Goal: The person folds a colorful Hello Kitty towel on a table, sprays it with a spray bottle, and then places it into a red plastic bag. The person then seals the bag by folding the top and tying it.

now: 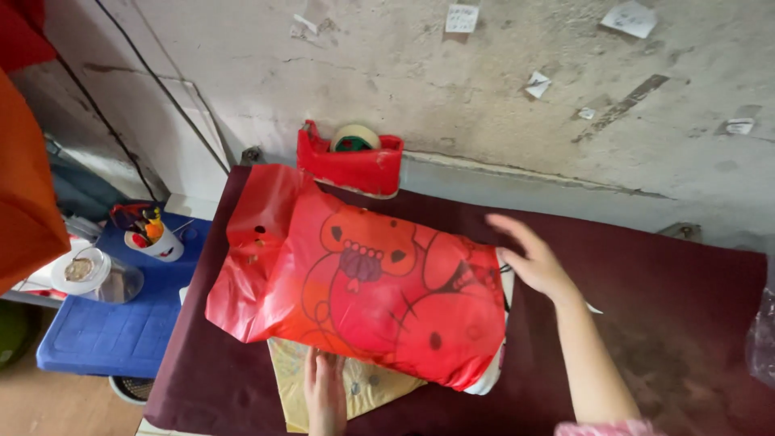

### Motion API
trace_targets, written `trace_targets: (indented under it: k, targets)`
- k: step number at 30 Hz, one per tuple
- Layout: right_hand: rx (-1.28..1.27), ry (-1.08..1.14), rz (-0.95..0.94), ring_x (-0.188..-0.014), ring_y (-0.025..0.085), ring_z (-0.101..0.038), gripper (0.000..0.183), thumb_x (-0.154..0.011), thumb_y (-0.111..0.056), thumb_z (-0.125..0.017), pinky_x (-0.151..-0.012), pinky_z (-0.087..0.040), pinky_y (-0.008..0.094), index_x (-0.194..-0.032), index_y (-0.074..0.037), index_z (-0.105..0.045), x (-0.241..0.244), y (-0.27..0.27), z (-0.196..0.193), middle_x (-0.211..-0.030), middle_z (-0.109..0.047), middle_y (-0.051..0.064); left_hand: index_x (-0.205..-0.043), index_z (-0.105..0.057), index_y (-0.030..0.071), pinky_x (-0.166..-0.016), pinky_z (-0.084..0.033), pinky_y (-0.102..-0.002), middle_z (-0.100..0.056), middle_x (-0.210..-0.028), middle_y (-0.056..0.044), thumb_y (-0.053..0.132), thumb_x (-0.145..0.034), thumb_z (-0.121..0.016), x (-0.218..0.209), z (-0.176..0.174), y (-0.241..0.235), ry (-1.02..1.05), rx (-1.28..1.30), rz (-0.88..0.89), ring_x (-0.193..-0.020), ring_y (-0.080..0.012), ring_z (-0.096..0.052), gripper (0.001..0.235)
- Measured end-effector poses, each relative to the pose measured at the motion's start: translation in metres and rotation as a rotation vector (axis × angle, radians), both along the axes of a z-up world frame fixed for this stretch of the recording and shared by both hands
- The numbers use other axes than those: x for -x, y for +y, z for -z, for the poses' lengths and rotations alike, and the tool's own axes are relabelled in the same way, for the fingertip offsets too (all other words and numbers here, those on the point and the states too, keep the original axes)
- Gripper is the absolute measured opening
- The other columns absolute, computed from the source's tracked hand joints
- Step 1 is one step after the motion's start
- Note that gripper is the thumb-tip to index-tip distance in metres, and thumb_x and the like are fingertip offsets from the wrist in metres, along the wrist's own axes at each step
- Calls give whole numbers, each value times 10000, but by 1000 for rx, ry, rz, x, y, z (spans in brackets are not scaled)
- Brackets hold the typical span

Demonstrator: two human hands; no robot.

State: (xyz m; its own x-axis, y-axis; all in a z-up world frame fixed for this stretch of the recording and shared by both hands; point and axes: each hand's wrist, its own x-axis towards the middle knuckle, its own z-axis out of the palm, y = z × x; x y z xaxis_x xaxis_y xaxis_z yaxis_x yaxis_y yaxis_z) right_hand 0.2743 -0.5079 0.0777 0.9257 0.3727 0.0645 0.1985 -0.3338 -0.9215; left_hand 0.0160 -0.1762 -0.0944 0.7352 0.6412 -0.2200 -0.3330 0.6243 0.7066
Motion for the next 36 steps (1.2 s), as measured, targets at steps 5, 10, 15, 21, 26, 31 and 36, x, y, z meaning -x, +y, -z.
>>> trace_targets:
  k: [5, 10, 15, 21, 26, 31, 36]
  targets:
    - [106, 278, -272, -1358, 216, -589, 603, -892, 127, -467, -1157, -437, 360, -1441, -83, -602, 9, -10, 11, -1455, -660, 90, -1641, -96, 106, -1137, -330, -454, -284, -1626, -100, 192, -916, -619, -35, -47, -19, 35, 5, 171, -1420, -253, -372, 897]
    - [-158, 304, 174, -1148, 173, -651, 428, -831, 159, -655, -1019, -519, 333, -1201, -55, -664, 115, -67, 72, -1215, -684, 58, -1646, -35, 59, -1193, -290, -402, -275, -1635, -144, 116, -762, -825, -95, -105, -25, -60, -593, 224, -1473, -256, -332, 1187]
    - [-278, 151, 441, -934, 130, -658, 316, -850, 135, -643, -800, -512, 266, -1113, -32, -694, 197, -71, 140, -1029, -705, 43, -1608, -238, 48, -1146, -381, -401, -488, -1511, -173, 133, -852, -754, -168, -167, -40, -68, -674, 634, -1377, -262, -477, 919]
    - [133, -290, 607, -742, 129, -666, 226, -805, 49, -744, -669, -518, 270, -1001, -37, -670, 205, -49, 87, -843, -704, 66, -1537, -448, 23, -1116, -443, -358, -585, -1479, -143, 43, -1005, -537, -115, -66, -19, -30, -837, 780, -1353, -218, -567, 540]
    - [188, -407, 397, -861, 168, -695, 286, -737, 61, -726, -755, -544, 306, -981, -27, -605, 185, -55, 76, -889, -682, 94, -1406, -550, 34, -968, -573, -358, -647, -1372, -137, -69, -810, -652, -73, -72, -2, -68, -889, 764, -1196, -232, -682, 613]
    - [137, -154, 375, -819, 161, -586, 310, -677, 131, -640, -600, -485, 292, -943, -19, -586, 174, -51, 87, -875, -546, 55, -1162, -655, 21, -935, -567, -375, -701, -1187, -136, -9, -776, -783, -98, -96, 2, -220, -1471, 586, -1127, -321, -696, 408]
    - [-133, -283, 550, -820, 112, -477, 244, -758, 144, -605, -711, -418, 234, -901, -35, -522, 153, -38, 153, -864, -472, 18, -969, -595, 14, -786, -557, -370, -665, -1042, -137, 2, -752, -775, -139, -76, -4, -254, -1524, 561, -947, -306, -665, 282]
